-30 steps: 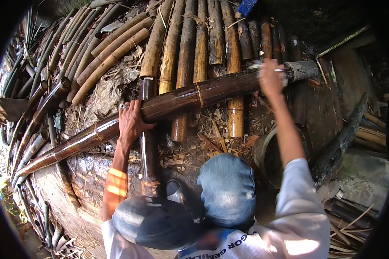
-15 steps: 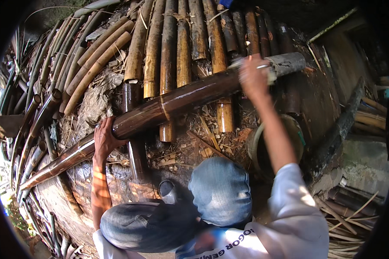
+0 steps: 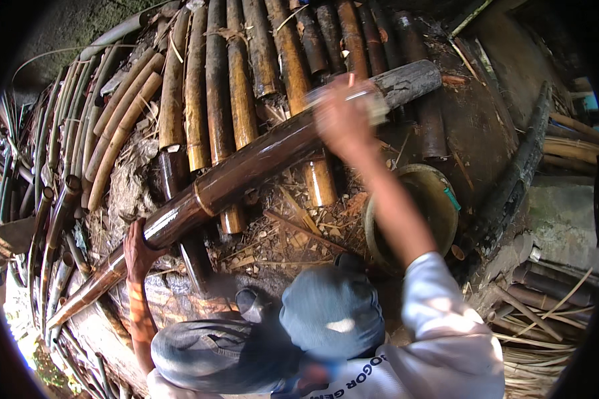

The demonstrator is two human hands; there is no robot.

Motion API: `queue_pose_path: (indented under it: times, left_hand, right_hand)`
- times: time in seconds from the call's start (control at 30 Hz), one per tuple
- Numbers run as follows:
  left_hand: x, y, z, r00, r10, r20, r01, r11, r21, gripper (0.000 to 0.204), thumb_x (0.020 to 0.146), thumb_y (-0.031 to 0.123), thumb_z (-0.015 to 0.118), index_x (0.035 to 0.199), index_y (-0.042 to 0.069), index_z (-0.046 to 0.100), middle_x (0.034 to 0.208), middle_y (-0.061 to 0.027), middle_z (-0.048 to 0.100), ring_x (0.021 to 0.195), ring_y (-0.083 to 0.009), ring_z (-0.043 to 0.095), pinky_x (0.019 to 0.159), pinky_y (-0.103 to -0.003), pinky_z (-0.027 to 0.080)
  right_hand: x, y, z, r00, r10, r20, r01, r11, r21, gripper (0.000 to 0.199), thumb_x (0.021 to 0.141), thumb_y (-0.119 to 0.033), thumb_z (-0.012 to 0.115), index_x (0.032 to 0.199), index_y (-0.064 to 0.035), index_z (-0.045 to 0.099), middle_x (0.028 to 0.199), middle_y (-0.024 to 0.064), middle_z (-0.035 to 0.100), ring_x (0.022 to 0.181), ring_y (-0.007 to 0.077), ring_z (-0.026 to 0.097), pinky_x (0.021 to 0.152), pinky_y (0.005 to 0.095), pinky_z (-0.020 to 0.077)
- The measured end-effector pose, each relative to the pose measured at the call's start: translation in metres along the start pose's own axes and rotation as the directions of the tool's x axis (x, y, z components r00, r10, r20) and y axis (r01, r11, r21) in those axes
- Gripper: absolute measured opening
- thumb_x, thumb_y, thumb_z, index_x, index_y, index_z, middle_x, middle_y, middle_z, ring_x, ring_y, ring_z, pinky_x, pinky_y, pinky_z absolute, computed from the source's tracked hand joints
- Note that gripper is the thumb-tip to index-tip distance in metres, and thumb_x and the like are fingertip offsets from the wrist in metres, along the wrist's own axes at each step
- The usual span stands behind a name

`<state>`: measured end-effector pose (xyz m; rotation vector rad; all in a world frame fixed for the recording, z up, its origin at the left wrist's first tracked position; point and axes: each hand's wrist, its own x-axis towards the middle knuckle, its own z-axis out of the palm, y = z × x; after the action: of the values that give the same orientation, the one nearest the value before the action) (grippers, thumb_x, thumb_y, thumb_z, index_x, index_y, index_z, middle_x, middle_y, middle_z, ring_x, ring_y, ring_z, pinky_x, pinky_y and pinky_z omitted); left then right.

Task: The person sits on the ground and repeatedly rubs a long bamboo pole with a cloth, periodically dipping the cloth into a bucket of liquid. The person rotates the pole to treat different sections, maintaining a consistent rubbing motion along its length.

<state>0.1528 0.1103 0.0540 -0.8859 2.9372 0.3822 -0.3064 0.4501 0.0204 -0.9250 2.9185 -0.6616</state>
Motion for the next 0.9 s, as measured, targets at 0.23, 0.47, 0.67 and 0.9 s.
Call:
queue_pose_path:
  times: [0.23, 0.47, 0.67, 0.9]
  left_hand:
    - [-0.010, -0.003, 0.011, 0.995, 0.009, -0.104, 0.006, 0.990, 0.139, 0.108, 0.045, 0.030, 0.099, 0.140, 0.007, 0.053, 0.126, -0.0118, 0.061, 0.115, -0.0360, 0.060, 0.095, -0.048, 0.045]
    - [-0.034, 0.011, 0.024, 0.983, -0.075, -0.168, 0.102, 0.982, 0.160, 0.108, 0.050, 0.021, 0.098, 0.146, 0.010, 0.049, 0.137, -0.0122, 0.058, 0.130, -0.0344, 0.055, 0.111, -0.052, 0.039]
    - [-0.046, 0.005, 0.050, 0.921, 0.041, -0.388, 0.040, 0.979, 0.198, 0.109, 0.049, 0.022, 0.097, 0.146, 0.008, 0.050, 0.140, -0.0131, 0.057, 0.136, -0.0328, 0.050, 0.117, -0.050, 0.034]
    - [-0.054, 0.007, 0.042, 0.952, -0.012, -0.305, 0.079, 0.975, 0.208, 0.118, 0.050, 0.034, 0.098, 0.151, 0.010, 0.043, 0.144, -0.0100, 0.055, 0.135, -0.0323, 0.051, 0.118, -0.051, 0.032]
  right_hand:
    - [0.024, -0.008, -0.006, 0.945, -0.256, 0.205, 0.272, 0.961, -0.055, 0.036, 0.100, -0.026, 0.047, 0.095, -0.0019, 0.074, 0.088, 0.0209, 0.074, 0.085, 0.0395, 0.073, 0.091, 0.0580, 0.0533]
    - [-0.113, -0.195, 0.094, 0.748, -0.662, -0.051, 0.631, 0.686, 0.362, 0.049, 0.106, -0.036, 0.043, 0.141, -0.0043, 0.057, 0.135, 0.0208, 0.065, 0.139, 0.0380, 0.053, 0.123, 0.0579, 0.0284]
    - [-0.001, 0.055, -0.044, 0.847, -0.401, -0.349, 0.181, 0.835, -0.520, 0.040, 0.109, -0.031, 0.038, 0.112, -0.0105, 0.072, 0.136, 0.0162, 0.065, 0.120, 0.0384, 0.065, 0.105, 0.0542, 0.0481]
    - [-0.109, -0.203, 0.069, 0.747, -0.642, 0.173, 0.583, 0.758, 0.293, 0.044, 0.104, -0.035, 0.044, 0.125, -0.0004, 0.063, 0.111, 0.0219, 0.067, 0.103, 0.0357, 0.066, 0.107, 0.0555, 0.0433]
